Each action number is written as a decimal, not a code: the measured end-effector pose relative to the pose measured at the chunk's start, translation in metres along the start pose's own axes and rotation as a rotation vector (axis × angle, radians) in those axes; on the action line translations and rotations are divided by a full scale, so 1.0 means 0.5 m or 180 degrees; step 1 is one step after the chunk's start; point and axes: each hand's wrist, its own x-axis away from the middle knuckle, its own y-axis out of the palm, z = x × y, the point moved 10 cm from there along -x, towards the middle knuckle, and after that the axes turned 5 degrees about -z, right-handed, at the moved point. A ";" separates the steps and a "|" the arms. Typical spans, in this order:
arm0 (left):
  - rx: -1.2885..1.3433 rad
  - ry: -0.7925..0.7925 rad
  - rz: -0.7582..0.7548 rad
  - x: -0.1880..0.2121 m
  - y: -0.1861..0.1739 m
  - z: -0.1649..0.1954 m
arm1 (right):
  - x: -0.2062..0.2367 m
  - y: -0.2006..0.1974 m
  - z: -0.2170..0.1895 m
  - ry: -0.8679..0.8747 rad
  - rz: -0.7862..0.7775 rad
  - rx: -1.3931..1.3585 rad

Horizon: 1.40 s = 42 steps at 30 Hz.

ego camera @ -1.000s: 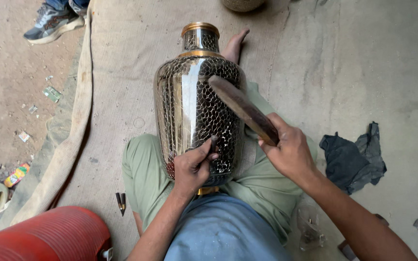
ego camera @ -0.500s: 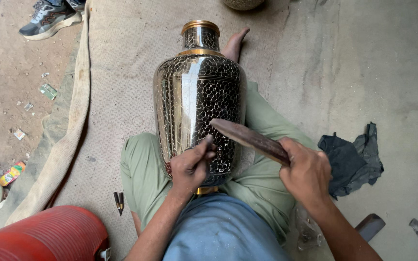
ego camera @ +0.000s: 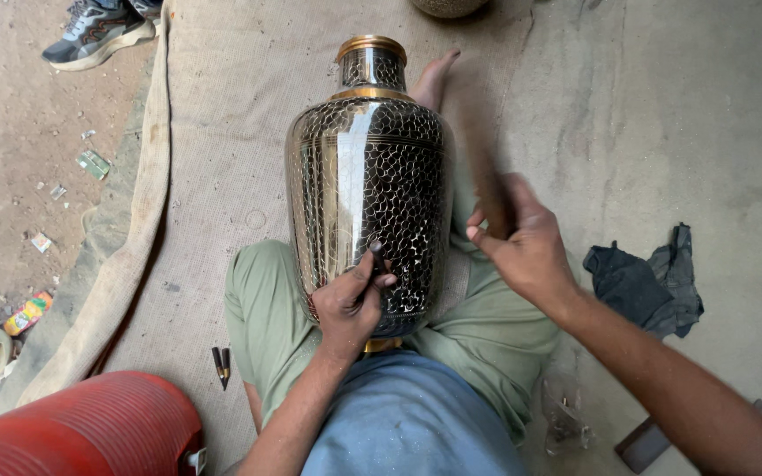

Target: The person sits cross-legged on a floor mat and repeatedly strikes a large metal vase with a hammer. They hold the vase steady with one hand while hammering its surface with the other, creating a textured pattern.

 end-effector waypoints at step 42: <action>0.0044 -0.0030 -0.0113 -0.013 0.004 0.002 | -0.017 0.010 -0.074 -0.0287 -0.0030 0.0653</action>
